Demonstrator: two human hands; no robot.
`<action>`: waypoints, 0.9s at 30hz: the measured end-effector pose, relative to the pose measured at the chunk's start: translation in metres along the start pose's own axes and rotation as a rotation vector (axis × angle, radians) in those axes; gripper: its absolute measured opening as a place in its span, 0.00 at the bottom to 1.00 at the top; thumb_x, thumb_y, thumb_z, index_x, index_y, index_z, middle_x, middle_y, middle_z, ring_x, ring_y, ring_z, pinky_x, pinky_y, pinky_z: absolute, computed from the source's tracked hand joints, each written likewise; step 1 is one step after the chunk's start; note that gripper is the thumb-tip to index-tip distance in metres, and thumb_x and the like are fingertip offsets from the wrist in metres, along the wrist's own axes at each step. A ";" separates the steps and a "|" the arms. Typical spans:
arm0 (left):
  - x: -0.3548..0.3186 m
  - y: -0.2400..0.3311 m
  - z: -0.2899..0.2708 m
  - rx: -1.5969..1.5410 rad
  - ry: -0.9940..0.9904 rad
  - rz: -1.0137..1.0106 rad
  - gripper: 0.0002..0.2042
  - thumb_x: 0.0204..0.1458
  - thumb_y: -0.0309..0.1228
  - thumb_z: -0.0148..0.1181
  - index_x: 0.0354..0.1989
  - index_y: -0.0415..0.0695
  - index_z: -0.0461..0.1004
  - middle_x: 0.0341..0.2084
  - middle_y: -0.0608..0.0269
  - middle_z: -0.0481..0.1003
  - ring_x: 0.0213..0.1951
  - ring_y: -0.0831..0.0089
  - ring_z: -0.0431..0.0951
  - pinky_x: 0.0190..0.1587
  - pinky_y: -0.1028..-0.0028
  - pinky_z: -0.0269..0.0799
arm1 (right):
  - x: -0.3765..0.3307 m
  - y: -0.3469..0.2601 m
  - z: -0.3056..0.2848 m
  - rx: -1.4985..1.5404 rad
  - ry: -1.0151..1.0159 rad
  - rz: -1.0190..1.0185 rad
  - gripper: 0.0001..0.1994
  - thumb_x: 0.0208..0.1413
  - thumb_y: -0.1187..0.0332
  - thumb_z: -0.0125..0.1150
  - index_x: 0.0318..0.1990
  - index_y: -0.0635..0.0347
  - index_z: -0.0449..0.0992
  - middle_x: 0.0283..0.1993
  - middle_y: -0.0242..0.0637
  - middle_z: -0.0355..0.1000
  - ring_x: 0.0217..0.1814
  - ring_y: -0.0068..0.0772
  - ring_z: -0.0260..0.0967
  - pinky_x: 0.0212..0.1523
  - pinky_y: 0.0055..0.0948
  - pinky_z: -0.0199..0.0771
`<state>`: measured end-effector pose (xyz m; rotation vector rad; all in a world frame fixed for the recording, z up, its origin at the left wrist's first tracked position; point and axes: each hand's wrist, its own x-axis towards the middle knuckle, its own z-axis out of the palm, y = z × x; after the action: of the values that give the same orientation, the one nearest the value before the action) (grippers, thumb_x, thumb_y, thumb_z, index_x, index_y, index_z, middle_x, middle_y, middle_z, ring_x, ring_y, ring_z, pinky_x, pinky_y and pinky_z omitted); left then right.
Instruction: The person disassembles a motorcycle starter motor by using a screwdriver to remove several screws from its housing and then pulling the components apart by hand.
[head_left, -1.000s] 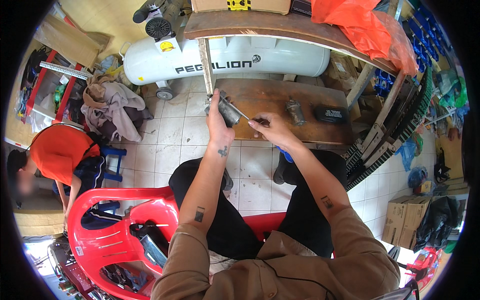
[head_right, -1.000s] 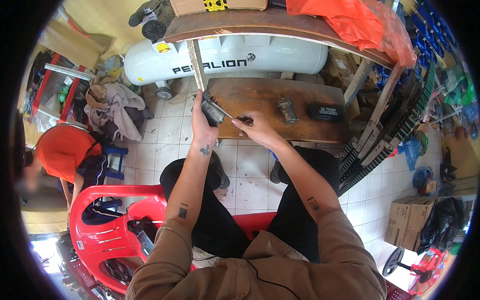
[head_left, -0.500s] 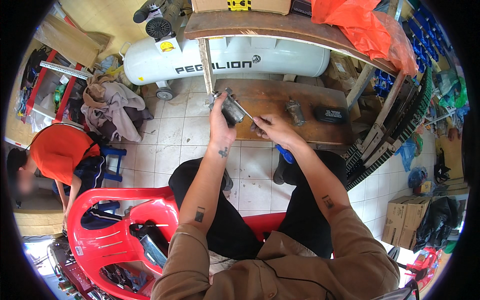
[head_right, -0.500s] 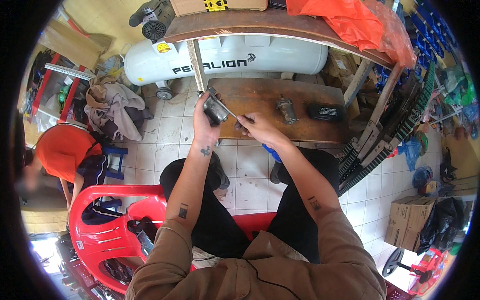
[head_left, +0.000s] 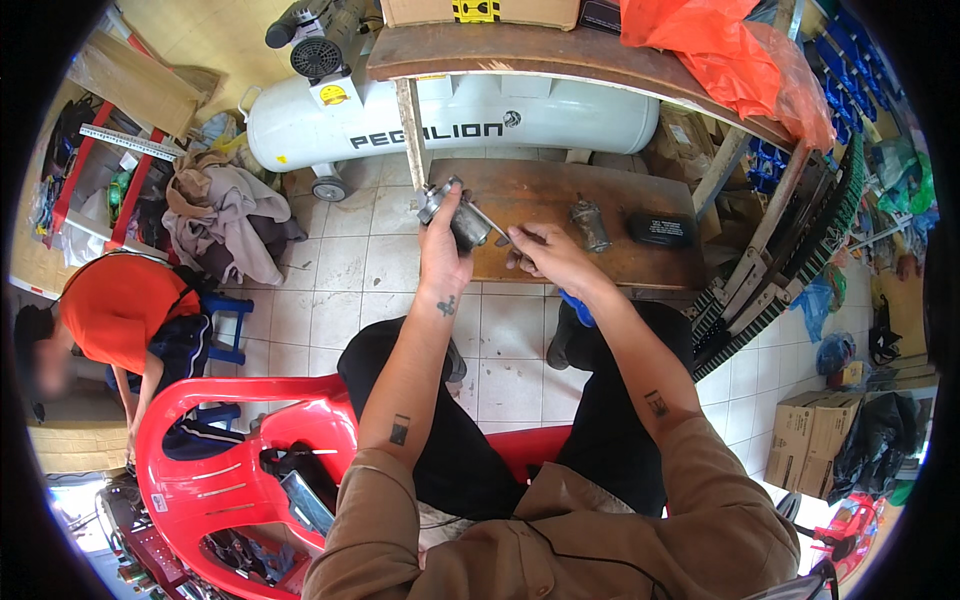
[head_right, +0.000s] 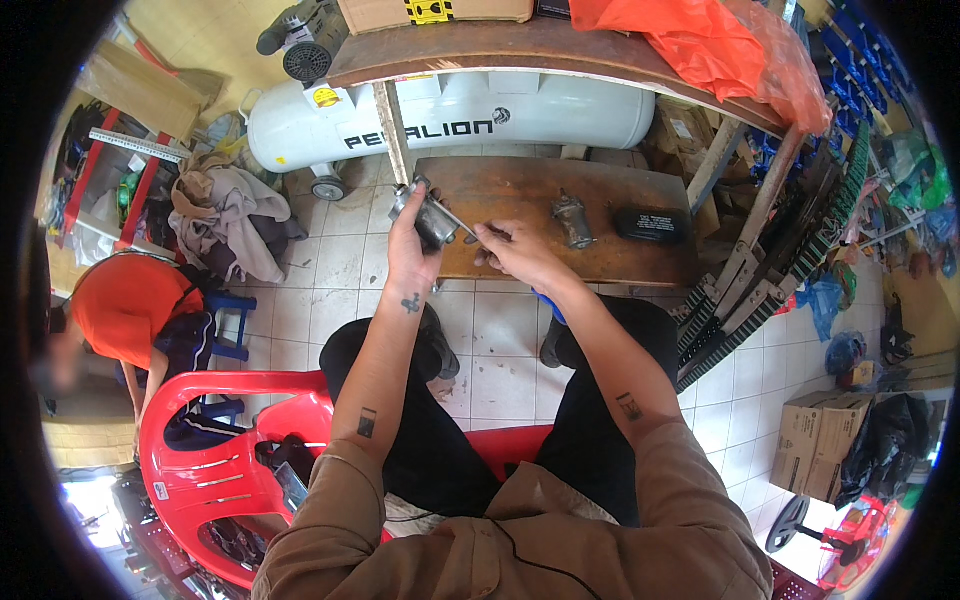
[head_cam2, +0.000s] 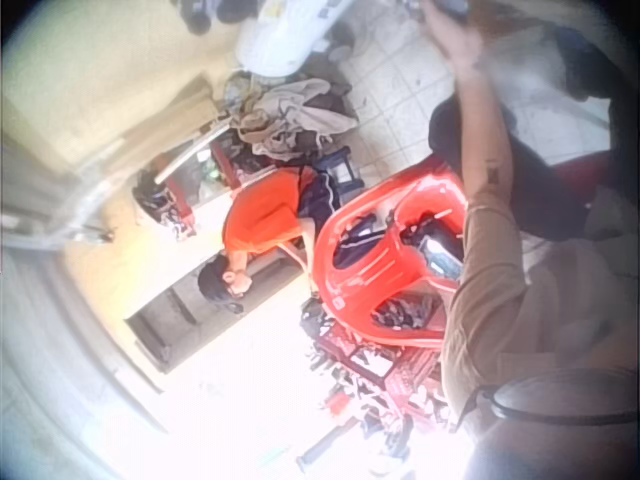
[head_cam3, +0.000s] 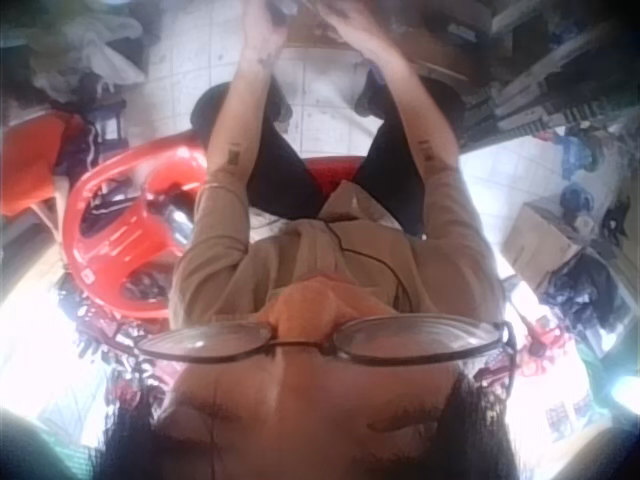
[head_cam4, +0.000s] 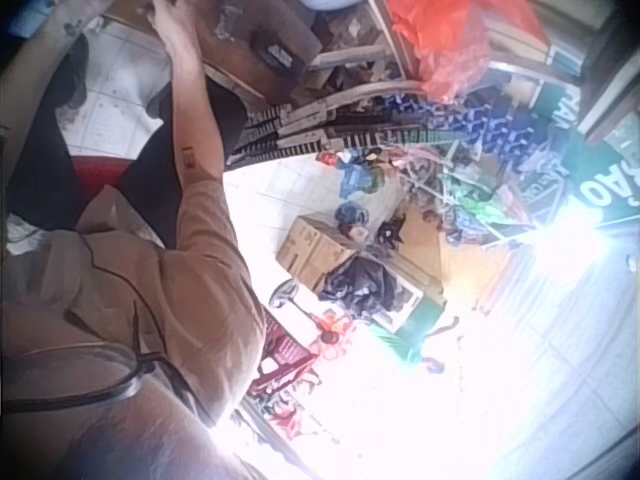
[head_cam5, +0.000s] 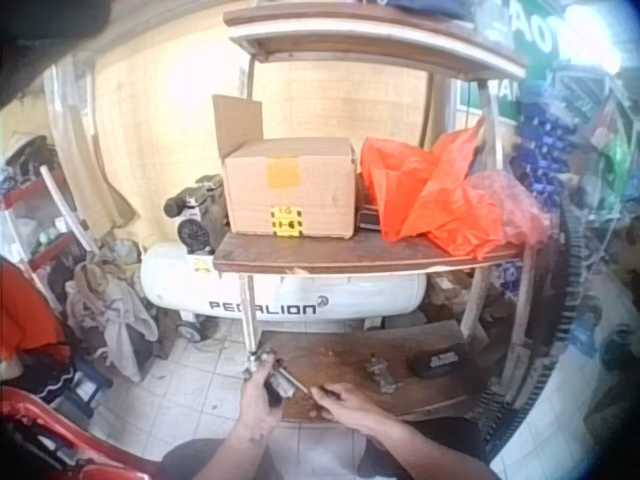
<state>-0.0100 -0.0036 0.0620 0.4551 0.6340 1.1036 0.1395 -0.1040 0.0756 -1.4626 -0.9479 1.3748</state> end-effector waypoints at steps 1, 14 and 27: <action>0.000 -0.001 0.001 0.004 0.002 -0.003 0.13 0.56 0.36 0.68 0.44 0.46 0.73 0.36 0.66 0.77 0.40 0.71 0.77 0.40 0.71 0.74 | 0.001 0.003 -0.003 0.078 -0.009 0.027 0.17 0.68 0.57 0.57 0.45 0.64 0.78 0.31 0.32 0.76 0.26 0.17 0.62 0.26 0.20 0.62; -0.003 0.002 0.000 0.008 -0.023 -0.016 0.19 0.53 0.30 0.72 0.50 0.47 0.72 0.40 0.66 0.77 0.43 0.75 0.76 0.44 0.72 0.73 | -0.004 -0.010 0.004 0.011 0.089 -0.093 0.11 0.64 0.66 0.63 0.42 0.67 0.80 0.31 0.33 0.76 0.24 0.18 0.63 0.26 0.22 0.64; -0.001 -0.003 -0.002 0.020 -0.020 0.012 0.14 0.56 0.31 0.69 0.48 0.47 0.74 0.39 0.65 0.78 0.42 0.71 0.77 0.42 0.69 0.74 | 0.000 -0.004 0.000 -0.067 0.086 -0.157 0.09 0.63 0.67 0.63 0.42 0.66 0.80 0.31 0.32 0.77 0.25 0.16 0.62 0.25 0.22 0.62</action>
<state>-0.0095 -0.0051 0.0593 0.4877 0.6257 1.1036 0.1400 -0.1028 0.0798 -1.4518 -1.0391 1.1678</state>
